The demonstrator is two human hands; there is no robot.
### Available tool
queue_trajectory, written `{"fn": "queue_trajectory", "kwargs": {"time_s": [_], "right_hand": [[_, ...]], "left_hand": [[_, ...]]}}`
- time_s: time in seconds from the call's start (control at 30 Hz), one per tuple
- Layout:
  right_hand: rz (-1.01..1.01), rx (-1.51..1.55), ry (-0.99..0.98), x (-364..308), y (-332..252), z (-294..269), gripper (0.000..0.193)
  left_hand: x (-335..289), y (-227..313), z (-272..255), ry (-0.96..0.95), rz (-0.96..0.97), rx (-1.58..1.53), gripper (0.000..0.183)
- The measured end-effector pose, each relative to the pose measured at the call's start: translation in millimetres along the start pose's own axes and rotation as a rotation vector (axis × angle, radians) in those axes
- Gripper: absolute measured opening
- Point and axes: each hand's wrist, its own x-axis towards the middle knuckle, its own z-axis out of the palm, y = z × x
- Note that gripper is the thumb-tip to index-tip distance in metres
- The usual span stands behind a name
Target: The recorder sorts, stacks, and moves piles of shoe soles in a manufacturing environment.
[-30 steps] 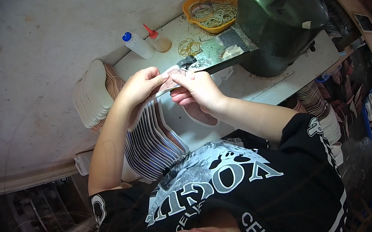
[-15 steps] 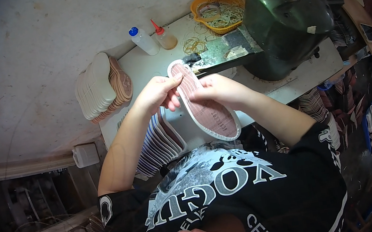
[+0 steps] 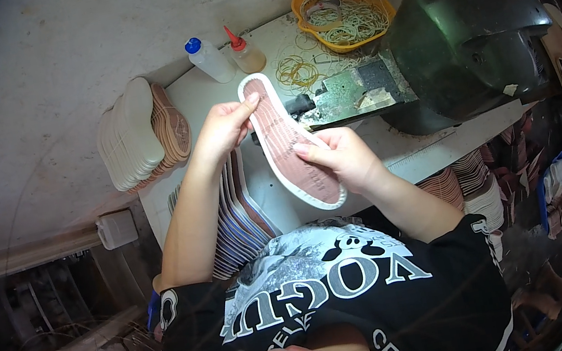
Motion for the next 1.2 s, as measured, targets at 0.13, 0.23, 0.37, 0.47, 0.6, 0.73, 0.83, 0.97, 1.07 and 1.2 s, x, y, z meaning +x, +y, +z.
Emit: {"fn": "queue_trajectory", "kwargs": {"time_s": [0.13,0.23,0.37,0.47,0.6,0.73,0.83,0.97,1.07,1.2], "right_hand": [[-0.291,-0.65,-0.09,-15,6,30,0.021],[-0.274,-0.909,-0.188,-10,15,40,0.026],[-0.102,-0.838,-0.227,9,77,17,0.03],[-0.794,-1.415,0.051,5,98,22,0.048],[-0.515,-1.12,-0.142,23,124,48,0.028],[0.178,-0.81,-0.221,32,123,64,0.024],[-0.281,-1.082,-0.168,24,108,64,0.021],[-0.56,-1.218,-0.257,-18,37,80,0.02],[-0.507,-0.972,-0.402,-30,10,76,0.022],[0.01,-0.019,-0.63,-9,19,52,0.035]], "left_hand": [[-26,-30,-12,0.148,0.22,-0.09,0.041],[-64,-68,-37,0.231,0.128,-0.097,0.037],[-88,-140,-38,0.683,0.353,0.587,0.038],[-116,-142,-25,0.625,0.233,0.852,0.058],[-121,-153,-7,0.562,0.182,0.987,0.066],[-121,-158,-2,0.554,0.186,1.024,0.062],[-119,-167,-9,0.557,0.189,1.012,0.059],[-110,-159,-6,0.881,0.444,0.557,0.051],[-130,-99,-3,0.318,0.29,-0.777,0.049],[-119,-66,9,0.138,0.438,-0.858,0.043]]}}
